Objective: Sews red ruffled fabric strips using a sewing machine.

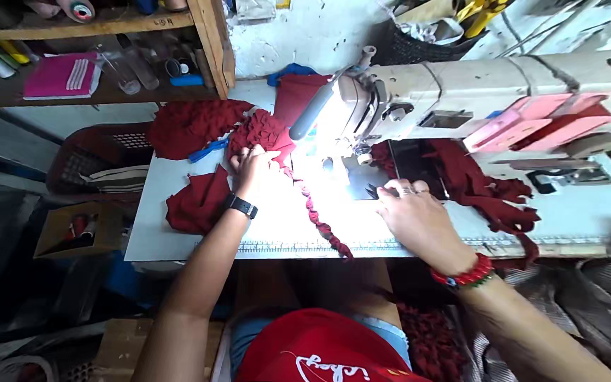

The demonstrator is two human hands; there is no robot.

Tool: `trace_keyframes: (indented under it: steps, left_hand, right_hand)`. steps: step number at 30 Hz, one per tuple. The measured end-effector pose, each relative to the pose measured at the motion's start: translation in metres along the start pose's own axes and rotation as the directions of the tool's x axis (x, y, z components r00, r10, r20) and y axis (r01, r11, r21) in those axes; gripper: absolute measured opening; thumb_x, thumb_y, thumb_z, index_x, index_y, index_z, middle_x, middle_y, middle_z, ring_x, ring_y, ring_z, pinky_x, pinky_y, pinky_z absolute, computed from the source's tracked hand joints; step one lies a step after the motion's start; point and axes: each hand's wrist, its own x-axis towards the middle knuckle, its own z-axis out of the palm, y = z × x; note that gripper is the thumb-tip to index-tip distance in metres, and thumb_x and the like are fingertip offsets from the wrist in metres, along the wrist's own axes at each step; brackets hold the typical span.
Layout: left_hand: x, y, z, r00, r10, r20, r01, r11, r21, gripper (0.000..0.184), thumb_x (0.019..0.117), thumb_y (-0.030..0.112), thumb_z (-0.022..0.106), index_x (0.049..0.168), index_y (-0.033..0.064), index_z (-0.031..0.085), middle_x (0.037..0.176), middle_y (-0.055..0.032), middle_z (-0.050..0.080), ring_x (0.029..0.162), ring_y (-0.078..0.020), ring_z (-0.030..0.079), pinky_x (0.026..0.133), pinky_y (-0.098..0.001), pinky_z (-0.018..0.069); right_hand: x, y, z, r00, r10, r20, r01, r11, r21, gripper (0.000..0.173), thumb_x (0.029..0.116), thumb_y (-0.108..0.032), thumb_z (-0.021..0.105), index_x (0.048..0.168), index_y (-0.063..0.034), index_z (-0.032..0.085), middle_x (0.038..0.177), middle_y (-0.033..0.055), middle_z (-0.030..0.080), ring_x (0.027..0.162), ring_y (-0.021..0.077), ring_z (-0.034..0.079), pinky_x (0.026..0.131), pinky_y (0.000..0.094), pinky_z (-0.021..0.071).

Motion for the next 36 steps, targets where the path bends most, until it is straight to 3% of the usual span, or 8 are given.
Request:
trace_keyframes:
  steps: [3, 7, 15, 18, 27, 29, 32, 36]
  left_hand:
    - [-0.003, -0.002, 0.001, 1.000, -0.009, -0.024, 0.010, 1.000, 0.018, 0.033, 0.0985, 0.034, 0.054, 0.124, 0.0368, 0.075, 0.112, -0.0018, 0.069, 0.117, -0.0241, 0.057, 0.103, -0.0552, 0.0337]
    - [-0.002, -0.008, 0.001, 1.000, 0.011, 0.003, -0.011, 0.999, 0.043, 0.037, 0.0962, 0.058, 0.058, 0.122, 0.0390, 0.075, 0.112, 0.0009, 0.069, 0.117, -0.0228, 0.057, 0.104, -0.0541, 0.0341]
    - [-0.004, -0.017, -0.009, 0.993, 0.057, 0.100, -0.052, 0.997, -0.050, 0.039, 0.0946, 0.050, 0.065, 0.130, 0.0357, 0.072, 0.115, -0.0017, 0.068, 0.119, -0.0242, 0.056, 0.104, -0.0563, 0.0333]
    - [-0.003, -0.015, -0.012, 0.991, 0.062, 0.117, -0.055, 0.997, -0.061, 0.039, 0.0950, 0.048, 0.067, 0.130, 0.0326, 0.072, 0.117, -0.0036, 0.068, 0.120, -0.0264, 0.056, 0.104, -0.0575, 0.0328]
    - [-0.001, -0.020, -0.010, 0.987, 0.102, 0.121, -0.097, 0.994, -0.047, 0.039, 0.0943, 0.048, 0.067, 0.129, 0.0329, 0.073, 0.117, -0.0029, 0.069, 0.121, -0.0262, 0.056, 0.102, -0.0570, 0.0352]
    - [-0.003, -0.020, -0.011, 0.989, 0.116, 0.092, -0.109, 0.991, -0.072, 0.041, 0.0923, 0.047, 0.070, 0.131, 0.0343, 0.071, 0.119, -0.0039, 0.068, 0.122, -0.0273, 0.055, 0.102, -0.0575, 0.0350]
    - [-0.027, -0.010, -0.028, 0.985, 0.121, -0.120, -0.142, 0.972, -0.186, 0.048, 0.0944, 0.033, 0.072, 0.139, 0.0171, 0.065, 0.129, -0.0156, 0.063, 0.122, -0.0337, 0.057, 0.102, -0.0583, 0.0420]
    - [-0.090, 0.010, -0.059, 0.997, -0.072, 0.014, 0.069, 0.856, -0.512, 0.031, 0.1058, 0.016, 0.054, 0.134, 0.0015, 0.052, 0.101, -0.0163, 0.069, 0.074, -0.0214, 0.070, 0.067, -0.0378, 0.0603]
  right_hand:
    - [0.014, -0.007, 0.012, 0.995, -0.029, -0.090, 0.024, 0.998, -0.057, 0.014, 0.0964, -0.004, 0.063, 0.102, 0.0056, 0.072, 0.126, 0.0257, 0.063, 0.116, 0.0497, 0.058, 0.087, 0.0631, 0.0521]
    - [0.024, -0.024, 0.014, 0.988, -0.041, -0.148, 0.035, 0.999, -0.042, 0.015, 0.0990, -0.005, 0.056, 0.106, 0.0041, 0.065, 0.105, 0.0261, 0.069, 0.107, 0.0454, 0.066, 0.083, 0.0600, 0.0531]
    - [0.072, -0.090, 0.024, 0.965, -0.187, -0.183, 0.220, 0.959, 0.180, 0.028, 0.1041, -0.018, 0.055, 0.125, -0.0048, 0.069, 0.115, 0.0194, 0.069, 0.098, 0.0362, 0.070, 0.077, 0.0537, 0.0582]
    - [0.092, -0.104, 0.035, 0.947, -0.241, -0.210, 0.278, 0.946, 0.166, 0.032, 0.1047, -0.017, 0.054, 0.131, -0.0014, 0.064, 0.123, 0.0196, 0.069, 0.114, 0.0361, 0.067, 0.103, 0.0620, 0.0461]
    - [0.095, -0.108, 0.028, 0.982, -0.152, -0.111, 0.179, 0.939, 0.292, 0.028, 0.1062, -0.020, 0.052, 0.122, -0.0025, 0.067, 0.104, 0.0195, 0.070, 0.097, 0.0374, 0.069, 0.091, 0.0624, 0.0497]
    - [0.081, -0.107, 0.023, 0.995, -0.099, -0.017, 0.099, 0.933, 0.345, 0.035, 0.1060, -0.037, 0.053, 0.111, -0.0062, 0.068, 0.087, 0.0131, 0.068, 0.081, 0.0307, 0.068, 0.074, 0.0560, 0.0547]
    - [0.057, -0.104, 0.024, 0.993, -0.088, 0.073, 0.061, 0.949, 0.309, 0.046, 0.0997, -0.047, 0.060, 0.115, -0.0051, 0.070, 0.093, 0.0161, 0.070, 0.088, 0.0350, 0.070, 0.073, 0.0576, 0.0551]
    - [0.039, -0.107, 0.021, 0.996, -0.081, 0.044, 0.058, 0.923, 0.380, 0.025, 0.0951, -0.024, 0.066, 0.109, -0.0033, 0.072, 0.091, 0.0166, 0.070, 0.087, 0.0367, 0.070, 0.072, 0.0594, 0.0540]
